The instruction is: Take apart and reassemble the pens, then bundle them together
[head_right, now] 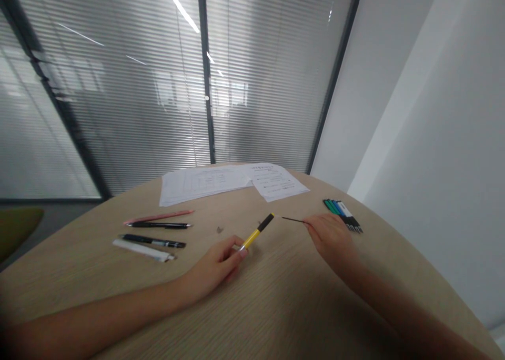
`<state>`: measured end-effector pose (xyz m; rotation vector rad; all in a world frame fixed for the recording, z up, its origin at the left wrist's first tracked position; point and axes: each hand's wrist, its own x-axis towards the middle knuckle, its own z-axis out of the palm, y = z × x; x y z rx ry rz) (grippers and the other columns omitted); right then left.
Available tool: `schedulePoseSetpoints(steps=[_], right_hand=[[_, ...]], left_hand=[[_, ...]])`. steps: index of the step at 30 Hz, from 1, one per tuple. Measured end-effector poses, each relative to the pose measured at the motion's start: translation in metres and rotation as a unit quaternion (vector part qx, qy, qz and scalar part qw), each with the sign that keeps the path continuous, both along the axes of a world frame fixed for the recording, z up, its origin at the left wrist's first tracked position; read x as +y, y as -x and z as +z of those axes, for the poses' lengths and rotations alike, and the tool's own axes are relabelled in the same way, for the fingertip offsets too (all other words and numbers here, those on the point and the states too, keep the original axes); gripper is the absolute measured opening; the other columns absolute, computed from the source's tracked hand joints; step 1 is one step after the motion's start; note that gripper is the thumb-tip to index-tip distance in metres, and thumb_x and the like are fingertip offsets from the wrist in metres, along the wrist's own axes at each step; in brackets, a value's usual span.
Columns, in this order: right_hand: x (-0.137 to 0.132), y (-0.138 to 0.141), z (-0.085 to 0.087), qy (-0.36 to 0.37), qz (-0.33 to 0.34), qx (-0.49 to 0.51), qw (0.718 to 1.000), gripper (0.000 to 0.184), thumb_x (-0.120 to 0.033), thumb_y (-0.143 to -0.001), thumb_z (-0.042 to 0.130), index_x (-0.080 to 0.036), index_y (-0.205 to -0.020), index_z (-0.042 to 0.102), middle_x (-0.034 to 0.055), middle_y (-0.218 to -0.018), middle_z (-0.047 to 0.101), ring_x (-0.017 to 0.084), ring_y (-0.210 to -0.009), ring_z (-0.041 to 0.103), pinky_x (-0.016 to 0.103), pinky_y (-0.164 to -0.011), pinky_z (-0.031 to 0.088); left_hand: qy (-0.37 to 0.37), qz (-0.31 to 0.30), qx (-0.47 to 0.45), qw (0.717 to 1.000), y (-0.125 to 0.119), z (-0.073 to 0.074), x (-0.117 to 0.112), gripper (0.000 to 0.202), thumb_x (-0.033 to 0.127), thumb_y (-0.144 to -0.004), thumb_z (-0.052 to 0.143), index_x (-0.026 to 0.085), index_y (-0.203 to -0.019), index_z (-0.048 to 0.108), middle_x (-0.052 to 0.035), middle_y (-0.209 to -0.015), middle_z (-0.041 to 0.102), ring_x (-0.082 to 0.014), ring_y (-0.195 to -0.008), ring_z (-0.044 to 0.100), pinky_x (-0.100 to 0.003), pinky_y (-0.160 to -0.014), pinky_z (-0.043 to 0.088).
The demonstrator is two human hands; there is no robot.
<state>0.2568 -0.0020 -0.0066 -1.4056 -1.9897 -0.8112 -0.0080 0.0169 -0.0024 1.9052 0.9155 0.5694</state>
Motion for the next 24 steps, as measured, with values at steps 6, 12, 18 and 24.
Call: schedulePoseSetpoints(steps=[6, 12, 18, 24], right_hand=[[0.001, -0.003, 0.002, -0.008, -0.004, 0.008, 1.0, 0.022, -0.027, -0.082, 0.04, -0.017, -0.078, 0.059, 0.0062, -0.075, 0.065, 0.019, -0.072, 0.057, 0.032, -0.072, 0.039], [-0.003, 0.0, 0.006, -0.012, 0.031, -0.057, 0.998, 0.019, -0.019, -0.083, 0.039, -0.019, -0.079, 0.058, 0.0025, -0.077, 0.065, 0.016, -0.075, 0.057, 0.033, -0.081, 0.033], [-0.003, -0.004, 0.01, -0.024, 0.002, -0.044, 0.999, 0.021, -0.021, -0.083, 0.037, -0.02, -0.078, 0.057, 0.0027, -0.077, 0.065, 0.016, -0.077, 0.057, 0.034, -0.083, 0.032], [-0.002, -0.009, 0.011, -0.038, -0.018, -0.017, 0.999, 0.018, -0.024, -0.082, 0.04, -0.019, -0.08, 0.057, 0.0034, -0.078, 0.065, 0.017, -0.075, 0.057, 0.035, -0.082, 0.033]], left_hand=[[0.002, 0.0, 0.009, 1.0, 0.001, 0.002, -0.001, 0.024, 0.038, -0.08, 0.036, 0.016, -0.083, 0.046, 0.0075, -0.047, 0.039, -0.0085, -0.045, 0.037, -0.02, -0.046, 0.028], [0.0, -0.003, 0.013, 1.0, 0.0, 0.003, -0.002, 0.024, 0.037, -0.079, 0.037, 0.016, -0.083, 0.047, 0.0074, -0.046, 0.04, -0.0086, -0.044, 0.037, -0.02, -0.046, 0.027], [0.001, -0.001, 0.015, 1.0, -0.001, 0.003, -0.002, 0.024, 0.037, -0.079, 0.038, 0.016, -0.082, 0.047, 0.0075, -0.046, 0.04, -0.0084, -0.044, 0.036, -0.02, -0.045, 0.026], [0.003, -0.003, 0.015, 1.0, -0.001, 0.005, -0.003, 0.023, 0.036, -0.079, 0.038, 0.015, -0.082, 0.047, 0.0076, -0.046, 0.039, -0.008, -0.043, 0.035, -0.02, -0.044, 0.026]])
